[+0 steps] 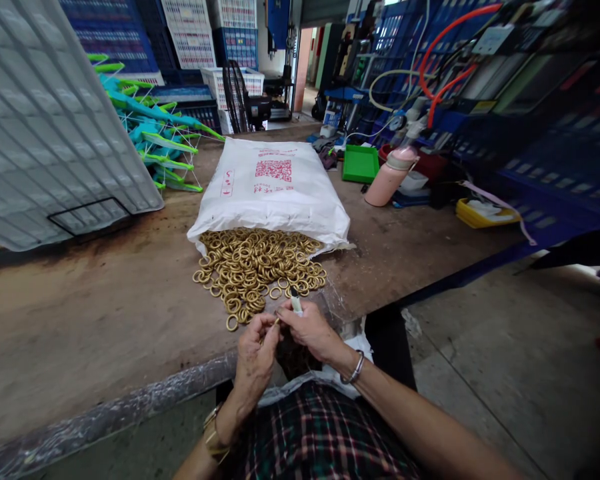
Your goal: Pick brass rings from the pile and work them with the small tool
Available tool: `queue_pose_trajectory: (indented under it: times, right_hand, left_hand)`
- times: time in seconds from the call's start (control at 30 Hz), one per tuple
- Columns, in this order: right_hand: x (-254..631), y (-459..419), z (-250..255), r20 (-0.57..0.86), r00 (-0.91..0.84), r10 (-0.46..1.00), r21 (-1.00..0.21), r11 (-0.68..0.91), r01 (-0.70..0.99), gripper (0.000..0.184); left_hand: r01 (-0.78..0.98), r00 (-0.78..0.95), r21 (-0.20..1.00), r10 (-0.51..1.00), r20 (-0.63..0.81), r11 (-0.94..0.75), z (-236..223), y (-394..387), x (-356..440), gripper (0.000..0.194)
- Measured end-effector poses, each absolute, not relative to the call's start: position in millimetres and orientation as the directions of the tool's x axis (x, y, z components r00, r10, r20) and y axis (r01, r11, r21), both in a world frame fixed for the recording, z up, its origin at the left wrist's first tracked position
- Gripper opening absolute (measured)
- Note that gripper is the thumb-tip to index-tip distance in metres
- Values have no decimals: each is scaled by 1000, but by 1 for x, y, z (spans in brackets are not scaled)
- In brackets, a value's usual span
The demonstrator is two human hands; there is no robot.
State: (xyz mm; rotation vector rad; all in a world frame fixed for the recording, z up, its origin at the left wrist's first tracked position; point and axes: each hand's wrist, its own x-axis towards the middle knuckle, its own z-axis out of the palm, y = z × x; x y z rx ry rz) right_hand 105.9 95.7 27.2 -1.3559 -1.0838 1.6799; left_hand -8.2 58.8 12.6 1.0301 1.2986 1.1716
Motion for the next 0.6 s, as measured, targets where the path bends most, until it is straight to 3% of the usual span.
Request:
queue_pose_trajectory:
  times: [0.2, 0.37, 0.5, 0.6]
  right_hand:
    - [108, 98, 26, -222, -195, 955, -960, -180, 213, 18]
    - [113, 101, 22, -161, -188, 969, -938, -91, 336, 17]
    - [119, 96, 19, -5, -300, 954, -785, 182, 592, 17]
    - [119, 90, 17, 0, -430, 903, -635, 332, 698, 13]
  left_hand:
    - [-189, 34, 926, 944, -327, 328, 13, 58, -10, 29]
    - [-348, 86, 852, 918, -388, 392, 15, 58, -11, 30]
    - [-414, 77, 830, 923, -378, 374, 14, 58, -10, 30]
    - [-428, 68, 833, 931, -358, 352, 13, 57, -11, 29]
